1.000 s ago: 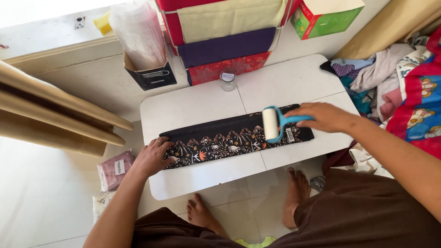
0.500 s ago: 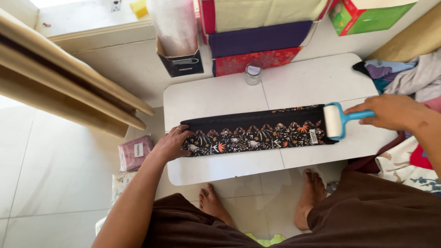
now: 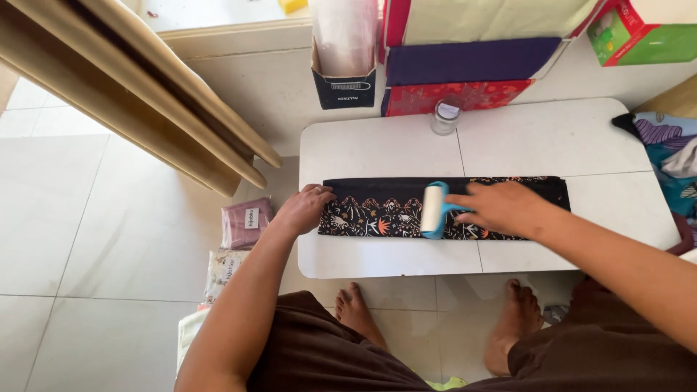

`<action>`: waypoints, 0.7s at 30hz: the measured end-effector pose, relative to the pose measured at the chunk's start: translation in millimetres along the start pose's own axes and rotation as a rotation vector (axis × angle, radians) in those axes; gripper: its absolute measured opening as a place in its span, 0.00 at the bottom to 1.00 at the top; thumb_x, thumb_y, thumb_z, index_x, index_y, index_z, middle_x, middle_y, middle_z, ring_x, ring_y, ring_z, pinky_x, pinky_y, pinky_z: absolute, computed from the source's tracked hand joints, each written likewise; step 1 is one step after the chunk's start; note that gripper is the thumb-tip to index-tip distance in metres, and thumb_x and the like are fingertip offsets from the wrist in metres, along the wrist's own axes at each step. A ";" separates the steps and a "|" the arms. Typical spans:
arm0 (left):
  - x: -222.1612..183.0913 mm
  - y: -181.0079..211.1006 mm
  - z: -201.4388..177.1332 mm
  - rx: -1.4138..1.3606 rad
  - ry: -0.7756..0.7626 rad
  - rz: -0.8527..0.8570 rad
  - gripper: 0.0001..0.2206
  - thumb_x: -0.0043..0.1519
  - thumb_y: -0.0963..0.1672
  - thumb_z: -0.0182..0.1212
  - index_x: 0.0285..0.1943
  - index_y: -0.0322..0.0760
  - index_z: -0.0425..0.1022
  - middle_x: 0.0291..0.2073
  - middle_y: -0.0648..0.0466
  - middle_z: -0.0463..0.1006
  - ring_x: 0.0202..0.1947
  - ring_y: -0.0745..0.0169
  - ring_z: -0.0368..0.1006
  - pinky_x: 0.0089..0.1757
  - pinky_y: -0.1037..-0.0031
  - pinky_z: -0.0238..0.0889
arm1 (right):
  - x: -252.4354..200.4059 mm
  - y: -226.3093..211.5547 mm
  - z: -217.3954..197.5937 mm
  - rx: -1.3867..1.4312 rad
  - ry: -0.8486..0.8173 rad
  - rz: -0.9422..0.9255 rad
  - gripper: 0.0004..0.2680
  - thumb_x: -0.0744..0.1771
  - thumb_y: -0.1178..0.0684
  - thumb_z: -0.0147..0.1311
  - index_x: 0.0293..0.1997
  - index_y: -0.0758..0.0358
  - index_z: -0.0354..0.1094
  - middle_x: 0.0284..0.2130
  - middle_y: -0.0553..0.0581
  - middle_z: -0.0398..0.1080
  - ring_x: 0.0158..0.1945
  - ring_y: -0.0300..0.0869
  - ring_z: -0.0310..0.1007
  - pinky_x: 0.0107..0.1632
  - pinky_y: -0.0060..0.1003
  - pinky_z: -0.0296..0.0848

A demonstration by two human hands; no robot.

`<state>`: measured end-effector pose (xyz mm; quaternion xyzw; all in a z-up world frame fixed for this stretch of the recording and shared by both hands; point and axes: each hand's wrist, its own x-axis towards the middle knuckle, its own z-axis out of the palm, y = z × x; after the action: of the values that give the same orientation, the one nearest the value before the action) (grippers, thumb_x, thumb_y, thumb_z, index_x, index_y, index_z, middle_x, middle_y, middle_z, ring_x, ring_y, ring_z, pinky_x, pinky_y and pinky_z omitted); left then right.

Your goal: Folding a black patterned cloth, cleaning it with a lint roller, and packing it into a plastic bag.

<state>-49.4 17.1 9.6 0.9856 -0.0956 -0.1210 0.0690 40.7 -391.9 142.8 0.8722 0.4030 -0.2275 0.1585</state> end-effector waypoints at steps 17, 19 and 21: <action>3.2 -1.4 -2.9 -0.079 -0.093 -0.082 0.40 0.48 0.47 0.78 0.70 0.47 0.62 0.62 0.51 0.63 0.66 0.45 0.63 0.54 0.50 0.72 | 97.8 -97.5 -34.3 0.077 0.312 -0.232 0.13 0.71 0.41 0.44 0.64 0.34 0.62 0.39 0.58 0.72 0.38 0.56 0.80 0.44 0.56 0.78; 2.2 0.7 -3.1 -0.086 -0.077 -0.084 0.39 0.46 0.46 0.79 0.69 0.47 0.63 0.61 0.50 0.62 0.65 0.43 0.64 0.53 0.50 0.72 | 80.3 -75.4 -35.4 0.055 0.254 -0.206 0.14 0.71 0.40 0.43 0.64 0.33 0.61 0.39 0.57 0.72 0.39 0.55 0.81 0.45 0.54 0.79; -1.8 -0.3 -5.5 -0.091 -0.049 -0.079 0.38 0.46 0.44 0.79 0.67 0.47 0.63 0.60 0.50 0.60 0.63 0.43 0.66 0.52 0.51 0.73 | 64.4 -51.2 -37.1 0.056 0.140 -0.103 0.13 0.70 0.40 0.43 0.62 0.27 0.65 0.38 0.53 0.75 0.38 0.51 0.81 0.45 0.50 0.80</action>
<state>-49.7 18.4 15.2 0.9812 -0.0525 -0.1521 0.1067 47.8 -302.2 135.7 0.8682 0.4507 -0.1851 0.0936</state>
